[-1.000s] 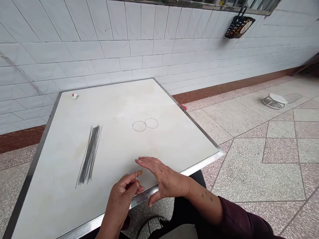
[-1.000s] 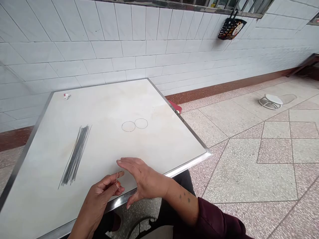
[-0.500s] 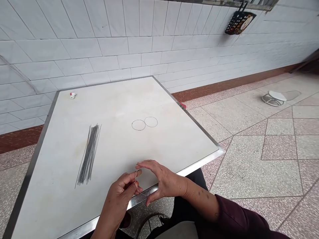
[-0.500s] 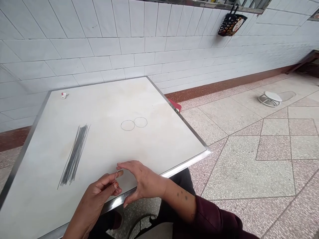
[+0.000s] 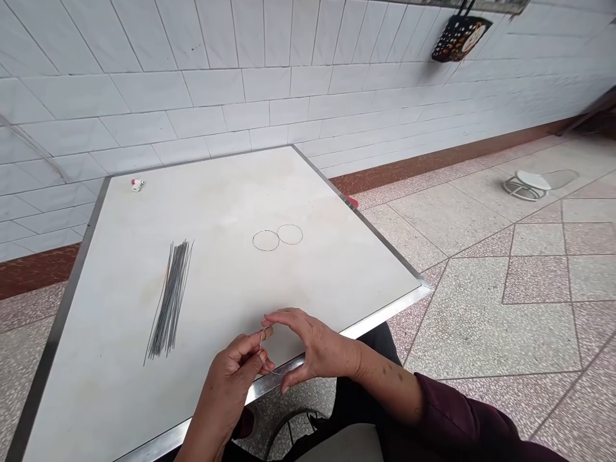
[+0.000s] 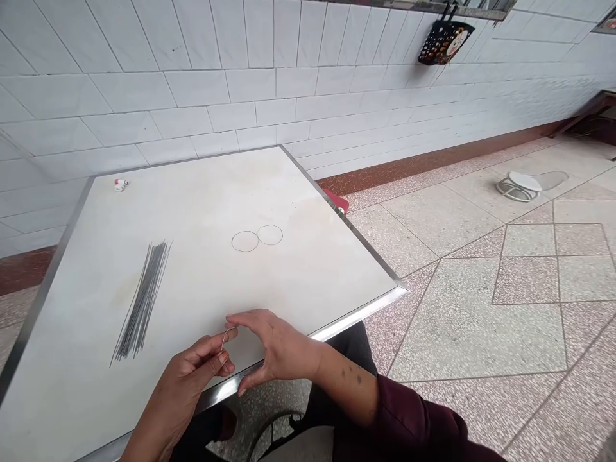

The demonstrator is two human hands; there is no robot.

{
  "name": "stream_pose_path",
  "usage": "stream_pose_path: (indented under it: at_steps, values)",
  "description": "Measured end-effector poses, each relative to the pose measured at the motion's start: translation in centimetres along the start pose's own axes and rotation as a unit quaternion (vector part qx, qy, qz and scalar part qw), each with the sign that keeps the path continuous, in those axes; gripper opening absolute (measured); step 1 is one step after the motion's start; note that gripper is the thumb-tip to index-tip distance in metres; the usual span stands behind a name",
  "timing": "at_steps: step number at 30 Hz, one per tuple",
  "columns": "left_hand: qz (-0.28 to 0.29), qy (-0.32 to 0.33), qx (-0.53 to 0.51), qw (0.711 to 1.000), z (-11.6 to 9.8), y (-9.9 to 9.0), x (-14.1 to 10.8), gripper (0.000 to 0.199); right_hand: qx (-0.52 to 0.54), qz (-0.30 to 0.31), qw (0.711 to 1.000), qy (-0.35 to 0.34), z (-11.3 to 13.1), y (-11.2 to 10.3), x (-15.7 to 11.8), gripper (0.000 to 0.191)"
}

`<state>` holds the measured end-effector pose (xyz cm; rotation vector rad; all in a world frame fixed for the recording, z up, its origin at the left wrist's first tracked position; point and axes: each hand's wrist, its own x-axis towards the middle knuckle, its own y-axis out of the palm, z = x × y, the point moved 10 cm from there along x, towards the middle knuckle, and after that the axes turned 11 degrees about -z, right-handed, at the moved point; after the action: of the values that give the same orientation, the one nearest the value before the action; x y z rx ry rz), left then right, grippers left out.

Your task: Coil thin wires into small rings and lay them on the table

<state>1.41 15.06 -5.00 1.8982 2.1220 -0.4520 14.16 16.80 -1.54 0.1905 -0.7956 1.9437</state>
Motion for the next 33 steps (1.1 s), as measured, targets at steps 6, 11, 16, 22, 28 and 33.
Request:
stream_pose_path:
  at_steps: [6,11,16,22,28,33]
  values:
    - [0.019,-0.021,0.003,1.0,0.7,0.5,0.4,0.04,0.004,0.021,0.999,0.038,-1.2,0.6,-0.2,0.105]
    - [0.018,-0.021,-0.008,1.0,0.8,0.7,0.4,0.042,0.016,0.015,0.999,0.039,-1.2,0.4,-0.3,0.103]
    - [0.012,-0.011,-0.013,1.0,0.9,0.7,0.1,0.042,0.025,0.005,0.999,0.041,-1.0,0.3,-0.5,0.102]
    - [0.011,-0.011,-0.009,1.0,0.4,0.6,0.2,0.041,0.046,0.006,0.999,0.027,0.0,-0.4,-0.2,0.109]
    - [0.027,-0.012,0.017,0.999,-0.1,1.2,-0.1,0.04,0.03,-0.019,0.999,-0.003,2.1,-2.5,0.8,0.046]
    - [0.041,0.009,0.049,0.998,-0.5,1.6,-0.4,0.03,0.037,-0.016,0.999,0.018,2.4,-2.9,1.0,0.023]
